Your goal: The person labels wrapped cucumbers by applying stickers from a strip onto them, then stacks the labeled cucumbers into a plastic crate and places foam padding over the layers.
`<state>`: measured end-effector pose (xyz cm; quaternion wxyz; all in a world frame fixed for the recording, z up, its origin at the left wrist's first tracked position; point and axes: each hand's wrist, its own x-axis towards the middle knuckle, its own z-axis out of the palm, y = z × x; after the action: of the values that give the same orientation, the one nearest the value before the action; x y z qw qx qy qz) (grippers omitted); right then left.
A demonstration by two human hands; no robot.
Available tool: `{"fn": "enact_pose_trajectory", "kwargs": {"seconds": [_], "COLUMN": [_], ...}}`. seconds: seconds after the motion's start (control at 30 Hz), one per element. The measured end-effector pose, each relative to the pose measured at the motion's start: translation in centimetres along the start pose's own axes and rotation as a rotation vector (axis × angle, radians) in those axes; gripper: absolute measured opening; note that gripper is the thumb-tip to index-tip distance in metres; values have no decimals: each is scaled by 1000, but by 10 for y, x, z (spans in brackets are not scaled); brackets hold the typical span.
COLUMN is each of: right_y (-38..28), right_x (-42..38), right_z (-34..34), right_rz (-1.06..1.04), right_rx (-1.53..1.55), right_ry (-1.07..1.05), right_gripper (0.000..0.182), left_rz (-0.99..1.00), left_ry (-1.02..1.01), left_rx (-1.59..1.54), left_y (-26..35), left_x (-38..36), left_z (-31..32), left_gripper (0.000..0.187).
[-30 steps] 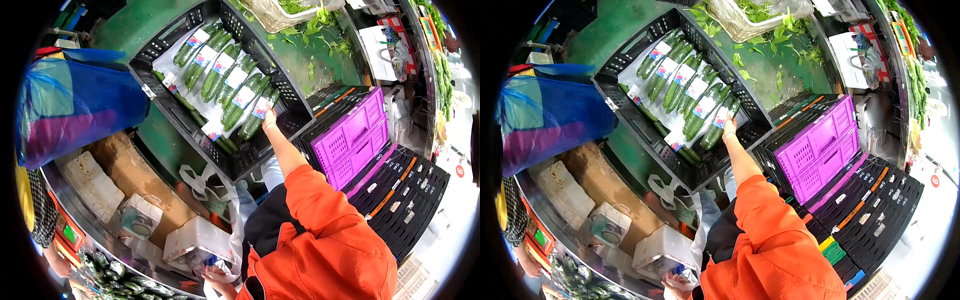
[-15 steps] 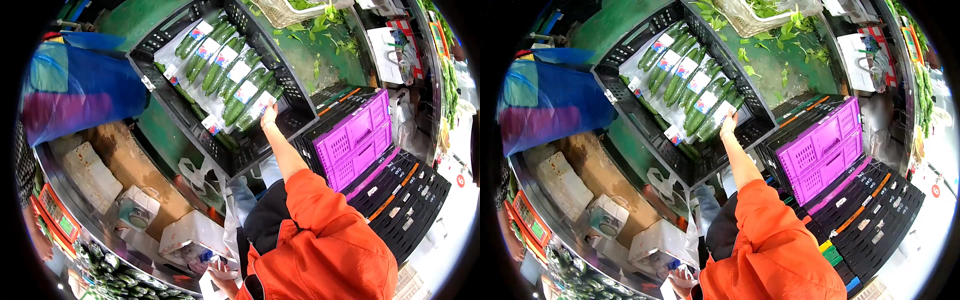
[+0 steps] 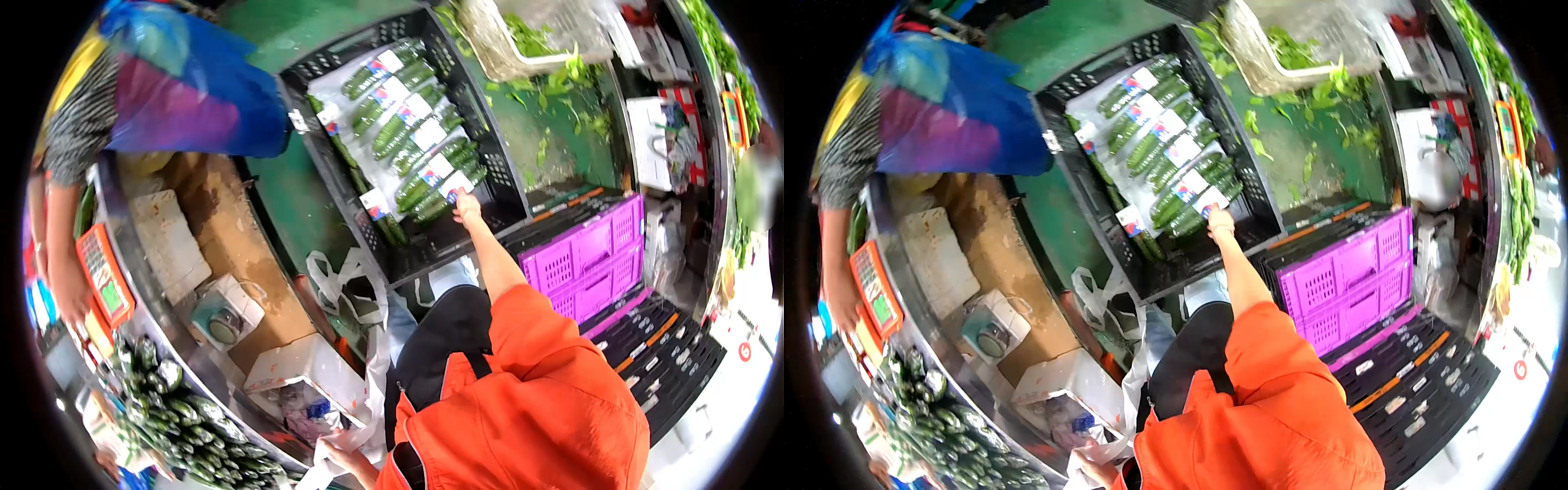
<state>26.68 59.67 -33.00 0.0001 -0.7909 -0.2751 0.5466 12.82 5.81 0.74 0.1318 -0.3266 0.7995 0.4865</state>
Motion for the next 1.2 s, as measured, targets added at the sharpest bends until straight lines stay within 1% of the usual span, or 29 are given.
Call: {"fn": "enact_pose_trajectory", "kwargs": {"seconds": [0.03,0.07,0.1,0.13,0.17,0.2,0.23,0.27,0.33,0.37,0.4,0.43,0.47,0.5,0.53,0.6,0.63,0.67,0.73,0.77,0.8,0.9,1.0,1.03,1.07,1.1,1.13,1.17,1.2], "right_y": [-4,-6,-6,-3,-13,-21,-22,-27,-20,-16,-14,1,14,22,35,62,84,98,115,119,125,140,151,151,148,144,141,137,131], "right_x": [-19,-39,-55,-88,-134,-188,-238,-305,-404,-460,-506,-536,-567,-592,-626,-655,-671,-684,-692,-699,-706,-721,-739,-747,-759,-771,-784,-799,-813], "right_z": [6,13,29,49,65,80,100,113,134,136,138,140,144,150,147,155,151,151,162,164,168,169,175,179,181,183,192,207,224], "right_rz": [-207,-423,-563,-898,-1056,-1129,-1082,-1099,-1331,-1412,-1498,-1589,-1693,-1998,-1988,-2136,-2142,-2203,-2191,-2220,-2239,-2386,-2279,-2298,-2279,-2253,-2143,-2209,-2105], "right_rx": [-228,-450,-553,-398,-325,-285,-238,-309,-374,-446,-490,-440,-356,-225,-263,-251,-253,-292,-301,-326,-350,-364,-490,-493,-575,-652,-653,-590,-363], "right_ry": [126,255,144,54,-177,-458,-730,-971,-1415,-1619,-1775,-1933,-2060,-2164,-2331,-2458,-2526,-2576,-2676,-2701,-2733,-2793,-2906,-2908,-2865,-2823,-2779,-2661,-2633], "right_gripper": [52,47,39,26,20,17,16,18,18,20,22,26,30,39,43,43,41,36,28,20,16,15,15,15,15,16,15,13,10], "left_rz": [1,181,349,436,556,419,295,300,385,293,321,370,416,430,382,400,478,456,437,395,429,409,370,388,407,427,432,476,514], "left_ry": [15,86,170,131,118,122,246,114,197,175,85,111,75,54,77,124,167,214,239,204,202,198,213,173,134,43,48,-135,-324], "left_rx": [-38,165,365,136,238,222,9,-238,-133,-184,-136,-356,-423,-444,-498,-239,-311,-381,-150,-275,-176,-151,-56,-76,-97,-253,-263,-527,-785], "left_y": [0,14,18,5,7,35,71,55,91,88,87,108,125,125,133,124,119,121,103,101,102,101,104,99,92,82,77,79,81], "left_x": [-1,-15,-24,-14,-14,-37,-64,-71,-95,-98,-92,-106,-116,-116,-121,-119,-125,-132,-127,-127,-131,-135,-134,-129,-123,-114,-109,-106,-104], "left_z": [-6,-3,-3,-14,-25,-9,23,0,4,-11,-21,-13,-14,-16,-28,-45,-57,-67,-82,-83,-91,-109,-127,-131,-135,-137,-140,-145,-149], "left_gripper": [47,45,44,42,40,40,36,35,34,36,38,44,50,52,45,32,22,22,24,26,28,30,30,30,29,32,32,34,37]}}
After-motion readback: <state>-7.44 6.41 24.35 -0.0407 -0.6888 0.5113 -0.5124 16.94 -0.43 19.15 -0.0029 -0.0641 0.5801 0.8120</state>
